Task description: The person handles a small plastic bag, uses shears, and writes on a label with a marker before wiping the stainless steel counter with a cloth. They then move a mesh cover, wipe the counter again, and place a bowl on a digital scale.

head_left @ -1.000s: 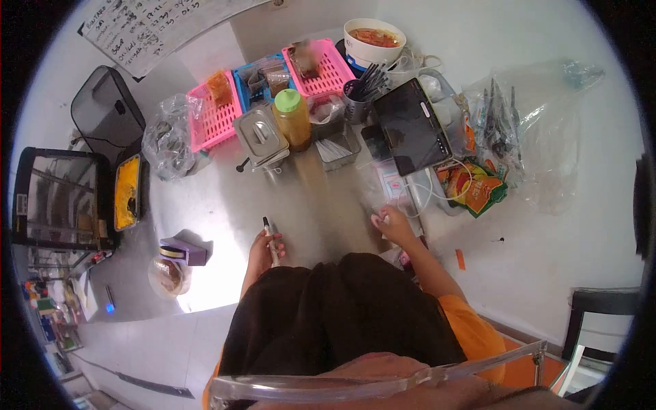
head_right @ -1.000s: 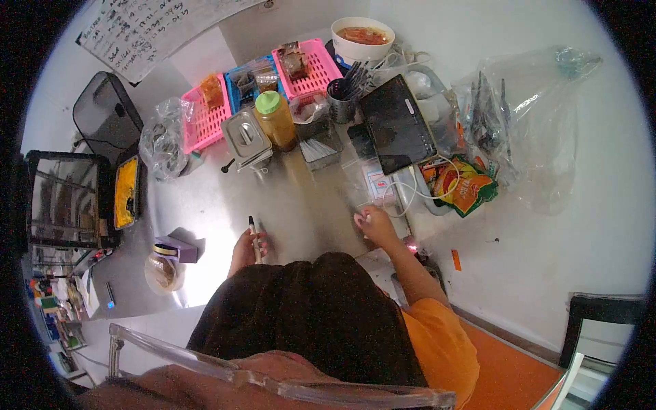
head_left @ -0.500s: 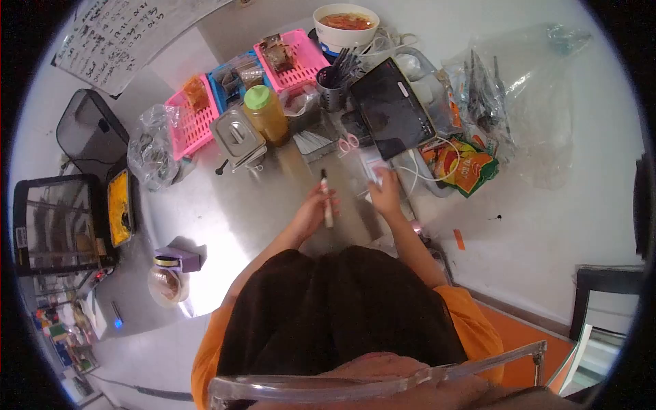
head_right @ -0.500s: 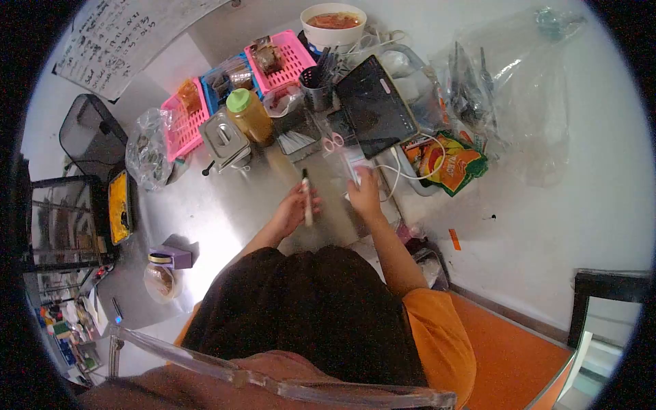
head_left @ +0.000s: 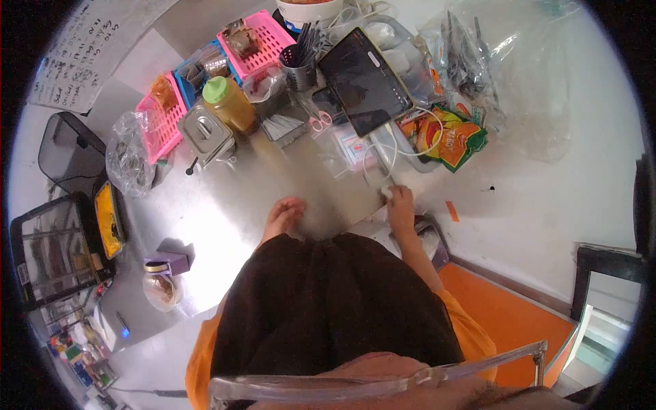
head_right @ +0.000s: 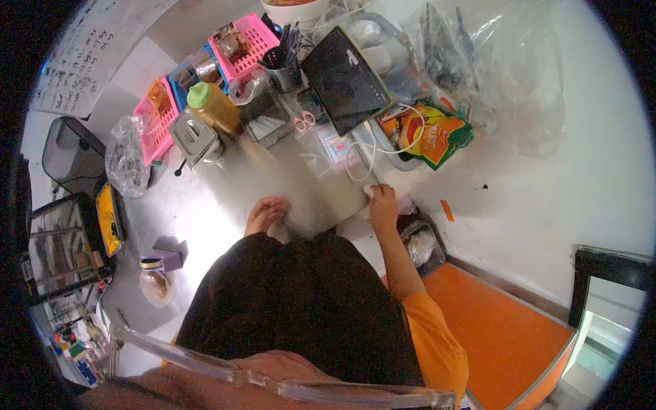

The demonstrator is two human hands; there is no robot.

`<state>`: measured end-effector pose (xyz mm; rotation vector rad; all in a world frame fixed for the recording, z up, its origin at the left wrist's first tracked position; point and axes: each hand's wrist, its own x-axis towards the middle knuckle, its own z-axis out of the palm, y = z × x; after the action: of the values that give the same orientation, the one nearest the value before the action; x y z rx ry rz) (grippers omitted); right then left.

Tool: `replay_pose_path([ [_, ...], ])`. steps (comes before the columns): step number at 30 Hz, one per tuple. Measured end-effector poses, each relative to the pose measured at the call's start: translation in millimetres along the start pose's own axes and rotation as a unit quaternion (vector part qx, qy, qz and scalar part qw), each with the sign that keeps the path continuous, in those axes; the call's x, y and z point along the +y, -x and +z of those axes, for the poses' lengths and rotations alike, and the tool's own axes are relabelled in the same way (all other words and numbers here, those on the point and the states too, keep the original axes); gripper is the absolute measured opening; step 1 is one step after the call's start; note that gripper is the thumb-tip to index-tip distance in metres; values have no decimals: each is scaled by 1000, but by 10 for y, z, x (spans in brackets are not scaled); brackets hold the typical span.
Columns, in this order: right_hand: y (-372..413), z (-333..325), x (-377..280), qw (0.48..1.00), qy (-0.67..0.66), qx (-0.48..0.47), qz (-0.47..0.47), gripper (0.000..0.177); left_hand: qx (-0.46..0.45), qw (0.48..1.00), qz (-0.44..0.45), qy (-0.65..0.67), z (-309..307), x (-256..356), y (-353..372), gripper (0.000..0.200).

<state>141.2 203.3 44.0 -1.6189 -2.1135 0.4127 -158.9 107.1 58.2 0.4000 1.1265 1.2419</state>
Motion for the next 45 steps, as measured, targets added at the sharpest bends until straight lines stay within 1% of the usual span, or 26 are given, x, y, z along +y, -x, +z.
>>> replay_pose_path([
  [5, 50, 378, -114, 1000, -7, 4, 1, 24, 152, 988, 27, -31, -417, 29, 367, 20],
  [7, 160, 612, -481, 939, -277, -89, 184, 28, 205, 976, 63, -47, -692, 52, 472, 20],
  [9, 350, 918, -913, 928, -234, -232, 174, 35, 228, 967, 107, -42, -855, 91, 610, 22],
  [11, 320, 1017, -1417, 808, -309, -476, 159, 35, 234, 965, 112, -47, -986, 133, 763, 22],
  [14, 433, 1139, -1501, 880, -383, -254, -122, 32, 246, 958, 126, -78, -1255, 183, 1026, 21],
  [15, 387, 1338, -1294, 942, -300, -35, -146, 32, 245, 953, 142, -107, -1392, 201, 1173, 20],
  [16, 274, 1062, -1238, 945, -326, -10, 14, 31, 247, 946, 158, -136, -1540, 207, 1343, 19],
  [18, 58, 556, -1026, 973, -210, 81, 56, 24, 285, 932, 173, -144, -1866, 173, 1686, 18],
  [19, 49, 610, -680, 984, -78, 158, 17, 24, 291, 928, 180, -145, -2082, 126, 1843, 17],
  [21, 136, 778, -450, 979, 41, 197, 28, 23, 305, 921, 188, -153, -2471, 41, 2144, 16],
  [23, 251, 1179, -755, 989, -100, 108, 34, 21, 306, 910, 223, -168, -2834, -53, 2407, 15],
  [24, 540, 1507, -1602, 995, -16, 98, -31, 24, 304, 906, 240, -172, -3058, -116, 2596, 14],
  [25, 724, 1684, -2123, 975, -184, 10, 127, 19, 318, 903, 228, -179, -3096, -87, 2683, 13],
  [27, 1195, 1832, -3039, 961, -218, -161, 56, 21, 309, 914, 216, -151, -3270, -189, 2748, 12],
  [28, 1480, 2378, -3210, 961, -221, -167, 25, 19, 303, 920, 208, -138, -3333, -221, 2770, 12],
  [30, 1719, 2262, -3544, 855, -206, -380, -285, 19, 257, 935, 190, -152, -3355, -229, 2792, 11],
  [33, 1445, 1839, -3216, 918, -327, -155, -166, 18, 193, 945, 196, -175, -3420, -236, 2736, 11],
  [34, 1244, 1679, -2906, 932, -342, -109, 45, 19, 181, 947, 196, -179, -3356, -161, 2769, 12],
  [35, 1017, 1270, -2625, 952, -269, -60, 131, 19, 187, 943, 193, -194, -3419, -194, 2744, 13],
  [36, 935, 972, -2334, 967, -191, 127, 110, 17, 194, 940, 189, -208, -3485, -252, 2716, 14],
  [37, 799, 1012, -1672, 976, -20, 199, 86, 17, 213, 942, 186, -183, -3548, -340, 2676, 16],
  [40, 989, 1072, -1454, 987, 58, 126, 85, 17, 264, 927, 197, -180, -3557, -417, 2591, 22],
  [42, 1323, 1593, -2070, 996, 93, -12, 0, 19, 284, 889, 234, -274, -3407, -211, 2527, 27],
  [43, 1565, 1991, -2359, 990, 76, 26, -116, 19, 307, 892, 233, -235, -3392, -179, 2450, 34],
  [44, 1857, 2448, -2661, 989, 64, 17, -135, 16, 333, 885, 233, -228, -3272, -58, 2385, 39],
  [45, 2002, 2707, -2904, 974, -87, -90, -190, 15, 341, 894, 207, -204, -3455, -137, 2276, 40],
])
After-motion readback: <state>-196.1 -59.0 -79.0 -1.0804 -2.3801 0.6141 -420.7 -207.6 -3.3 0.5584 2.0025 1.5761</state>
